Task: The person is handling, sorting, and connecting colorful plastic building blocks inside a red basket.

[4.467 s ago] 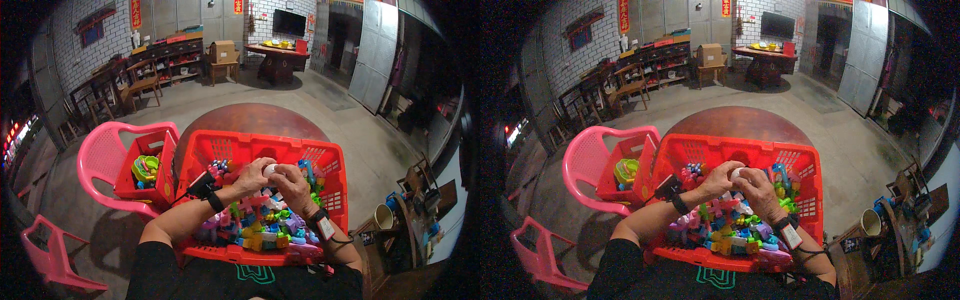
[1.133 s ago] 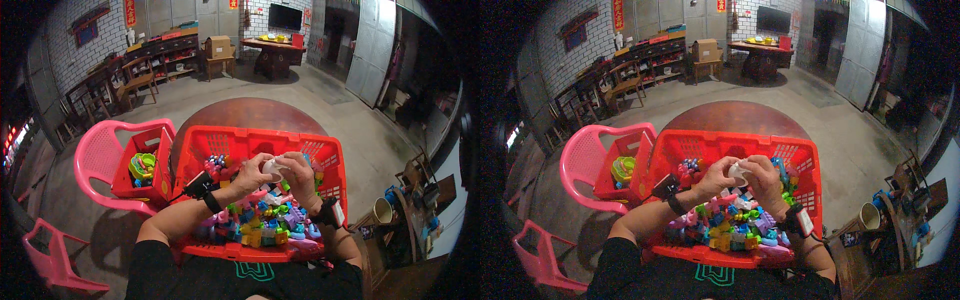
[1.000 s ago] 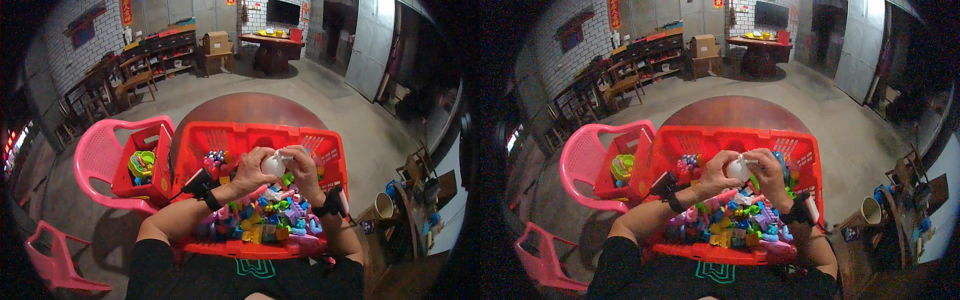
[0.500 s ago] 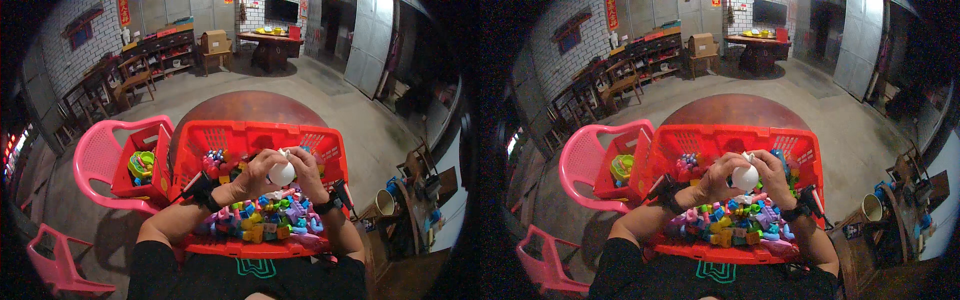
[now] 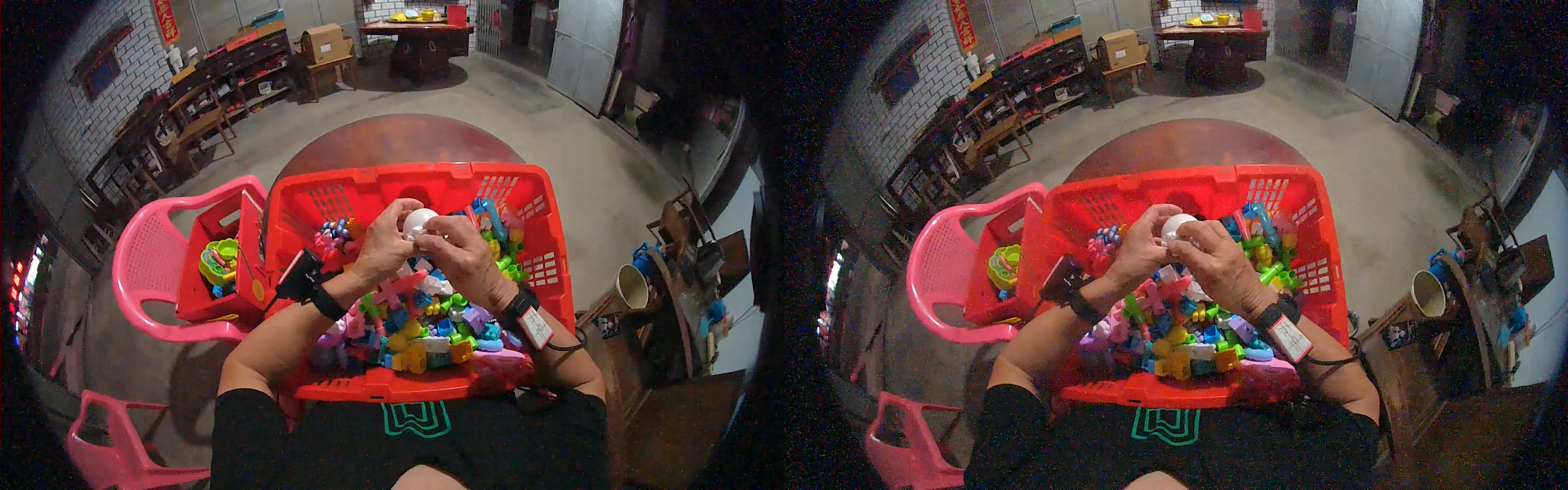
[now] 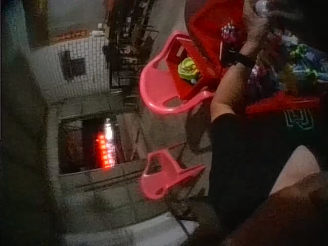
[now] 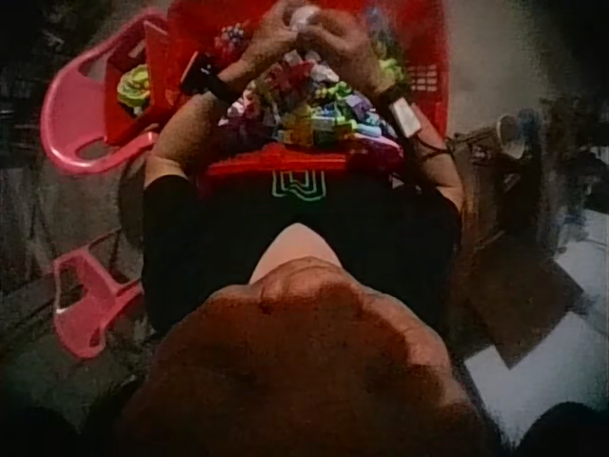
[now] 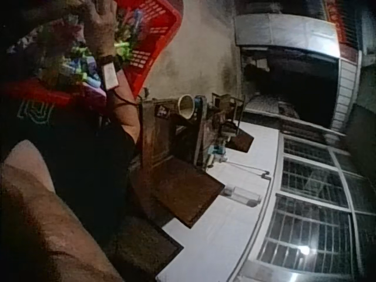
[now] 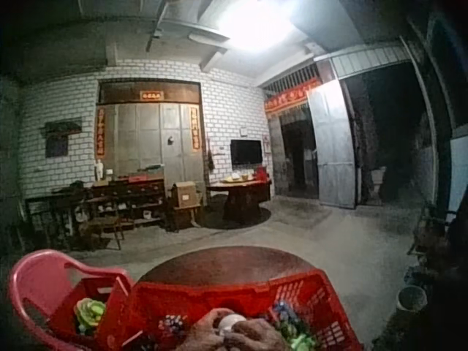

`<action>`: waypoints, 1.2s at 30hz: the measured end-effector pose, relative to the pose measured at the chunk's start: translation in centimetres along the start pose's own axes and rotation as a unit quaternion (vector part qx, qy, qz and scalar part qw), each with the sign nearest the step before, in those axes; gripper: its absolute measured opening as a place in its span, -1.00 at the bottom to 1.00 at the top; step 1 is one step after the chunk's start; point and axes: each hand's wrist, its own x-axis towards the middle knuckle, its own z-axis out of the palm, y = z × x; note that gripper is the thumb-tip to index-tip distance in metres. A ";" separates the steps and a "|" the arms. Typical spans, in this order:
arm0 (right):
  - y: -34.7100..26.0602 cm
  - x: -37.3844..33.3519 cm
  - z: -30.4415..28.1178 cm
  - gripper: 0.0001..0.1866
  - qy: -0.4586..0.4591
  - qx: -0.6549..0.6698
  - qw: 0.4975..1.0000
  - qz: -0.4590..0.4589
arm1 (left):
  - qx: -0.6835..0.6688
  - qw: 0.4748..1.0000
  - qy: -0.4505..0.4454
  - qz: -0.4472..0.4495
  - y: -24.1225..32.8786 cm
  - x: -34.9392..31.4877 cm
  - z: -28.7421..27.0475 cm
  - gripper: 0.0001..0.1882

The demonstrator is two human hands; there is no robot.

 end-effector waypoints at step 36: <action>0.0 0.2 -0.4 -0.76 0.019 0.087 0.994 0.069 | -0.217 0.975 0.037 -0.039 0.2 -0.4 0.4 -0.56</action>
